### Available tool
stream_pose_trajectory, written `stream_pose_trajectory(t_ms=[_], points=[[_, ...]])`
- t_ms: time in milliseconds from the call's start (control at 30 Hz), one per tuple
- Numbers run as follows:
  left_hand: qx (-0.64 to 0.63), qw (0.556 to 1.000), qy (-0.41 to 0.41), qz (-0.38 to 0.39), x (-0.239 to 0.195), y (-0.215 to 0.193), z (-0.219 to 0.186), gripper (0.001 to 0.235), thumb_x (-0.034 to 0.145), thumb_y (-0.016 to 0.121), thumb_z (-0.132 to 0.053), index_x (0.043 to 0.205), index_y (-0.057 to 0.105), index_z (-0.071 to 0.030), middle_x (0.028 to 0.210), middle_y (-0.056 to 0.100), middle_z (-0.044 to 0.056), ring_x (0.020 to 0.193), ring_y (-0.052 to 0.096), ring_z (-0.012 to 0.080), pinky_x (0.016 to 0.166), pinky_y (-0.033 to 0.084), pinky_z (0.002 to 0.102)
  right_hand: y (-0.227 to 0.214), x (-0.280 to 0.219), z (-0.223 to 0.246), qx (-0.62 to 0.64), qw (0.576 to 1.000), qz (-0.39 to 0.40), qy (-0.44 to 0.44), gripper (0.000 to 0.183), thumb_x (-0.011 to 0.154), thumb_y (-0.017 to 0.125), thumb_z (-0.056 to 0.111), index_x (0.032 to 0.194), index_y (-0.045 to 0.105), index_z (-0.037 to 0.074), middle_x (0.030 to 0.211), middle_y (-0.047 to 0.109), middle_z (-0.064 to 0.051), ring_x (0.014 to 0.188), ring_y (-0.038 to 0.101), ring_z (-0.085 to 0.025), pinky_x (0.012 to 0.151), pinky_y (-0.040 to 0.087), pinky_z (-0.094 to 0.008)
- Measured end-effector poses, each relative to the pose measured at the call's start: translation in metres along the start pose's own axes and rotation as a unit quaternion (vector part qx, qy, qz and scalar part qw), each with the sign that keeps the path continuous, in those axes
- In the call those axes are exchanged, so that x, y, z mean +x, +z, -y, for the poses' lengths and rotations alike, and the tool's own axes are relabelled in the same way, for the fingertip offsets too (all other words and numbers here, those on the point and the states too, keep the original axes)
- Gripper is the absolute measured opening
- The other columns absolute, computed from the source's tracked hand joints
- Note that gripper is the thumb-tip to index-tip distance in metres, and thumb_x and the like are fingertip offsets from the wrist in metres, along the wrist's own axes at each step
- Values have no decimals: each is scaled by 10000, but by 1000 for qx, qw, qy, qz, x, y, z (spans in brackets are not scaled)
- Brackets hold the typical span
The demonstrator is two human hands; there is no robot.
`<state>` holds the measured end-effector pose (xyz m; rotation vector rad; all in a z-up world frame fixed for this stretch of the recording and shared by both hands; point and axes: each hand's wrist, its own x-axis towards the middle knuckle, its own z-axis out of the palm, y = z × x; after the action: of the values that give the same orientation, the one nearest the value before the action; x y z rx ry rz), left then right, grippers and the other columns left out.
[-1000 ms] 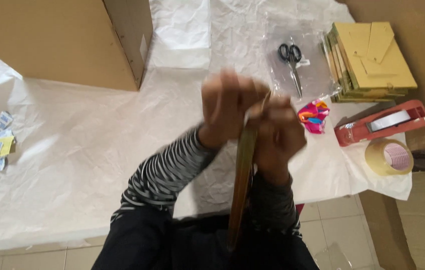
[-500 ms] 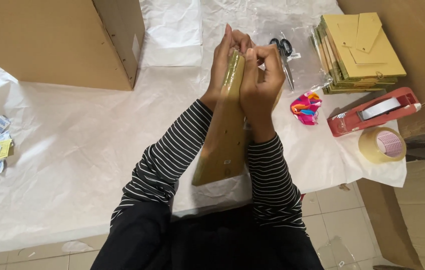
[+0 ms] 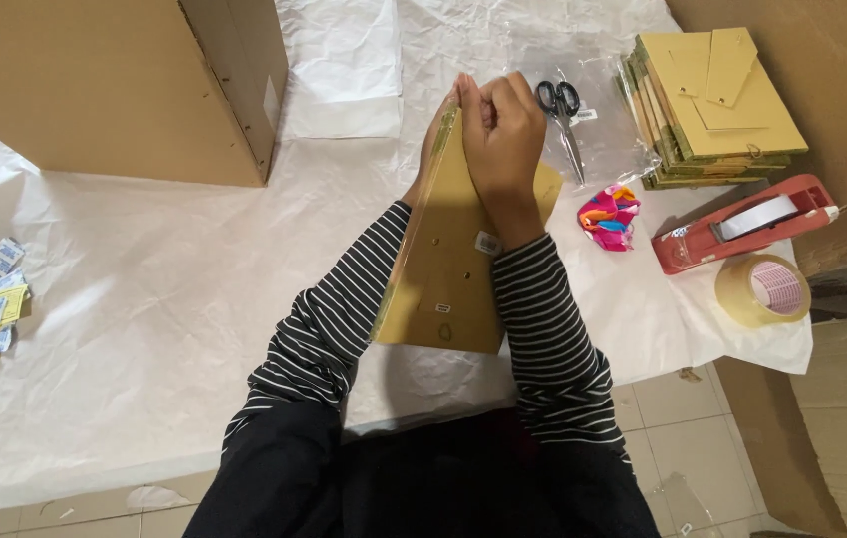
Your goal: The person places a decorative picture frame inside a plastic sleeve, folds the sleeve over the back, and seals it.
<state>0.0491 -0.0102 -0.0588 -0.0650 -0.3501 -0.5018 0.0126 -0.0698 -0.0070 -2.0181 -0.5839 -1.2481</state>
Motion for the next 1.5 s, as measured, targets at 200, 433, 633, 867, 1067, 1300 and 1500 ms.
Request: stream_pose_trajectory(t_ms=[200, 433, 633, 867, 1067, 1300, 1500], points=[[57, 997, 14, -50, -12, 25, -4, 339, 953, 603, -399, 736, 561, -142, 669, 543, 1, 643, 542, 106, 645, 454, 251, 24, -5, -33, -58, 996, 60, 7, 558, 1075, 675, 278, 627, 376, 135, 591, 382, 20, 559, 293, -120, 514, 235, -345], [137, 983, 36, -119, -13, 24, -6, 370, 906, 617, -457, 703, 538, -157, 638, 520, -13, 609, 519, 99, 625, 432, 254, 30, -4, -33, -61, 994, 74, 45, 597, 1069, 673, 315, 630, 316, 123, 577, 349, 8, 556, 288, -145, 528, 247, -372], [209, 961, 56, -172, -18, 16, -11, 401, 866, 629, -506, 675, 518, -170, 612, 502, -24, 580, 500, 94, 608, 414, 257, 34, -4, -35, -69, 994, 67, 43, 595, 1062, 660, 363, 621, 335, 127, 560, 360, 15, 545, 284, -137, 507, 239, -365], [286, 926, 90, -231, -16, 25, -10, 442, 819, 643, -563, 642, 495, -186, 581, 480, -38, 545, 478, 87, 589, 392, 260, 37, -4, -36, -29, 993, 87, 81, 639, 1093, 611, 335, 584, 297, 109, 521, 285, 5, 528, 239, -126, 498, 205, -369], [348, 886, 121, -280, -17, 28, -11, 480, 779, 656, -613, 614, 476, -199, 554, 461, -50, 516, 459, 81, 572, 373, 262, 27, 3, -21, 42, 982, 111, 146, 649, 1089, 563, 384, 528, 381, 112, 476, 398, 12, 470, 339, -88, 473, 237, -315], [448, 837, 199, -244, -18, 35, -7, 436, 883, 602, -571, 704, 539, -178, 635, 484, -41, 614, 488, 88, 642, 411, 244, 17, 10, -27, 188, 959, 65, 200, 630, 1074, 621, 358, 532, 375, 153, 487, 316, 61, 467, 264, -64, 488, 208, -261], [436, 869, 233, 17, -14, 10, -8, 233, 1044, 565, -259, 1038, 652, -43, 1025, 602, 57, 1005, 568, 143, 902, 473, 236, 3, 23, -37, 274, 894, -11, 353, 649, 966, 690, 462, 505, 312, 204, 456, 326, 73, 431, 297, -61, 522, 309, -253]])
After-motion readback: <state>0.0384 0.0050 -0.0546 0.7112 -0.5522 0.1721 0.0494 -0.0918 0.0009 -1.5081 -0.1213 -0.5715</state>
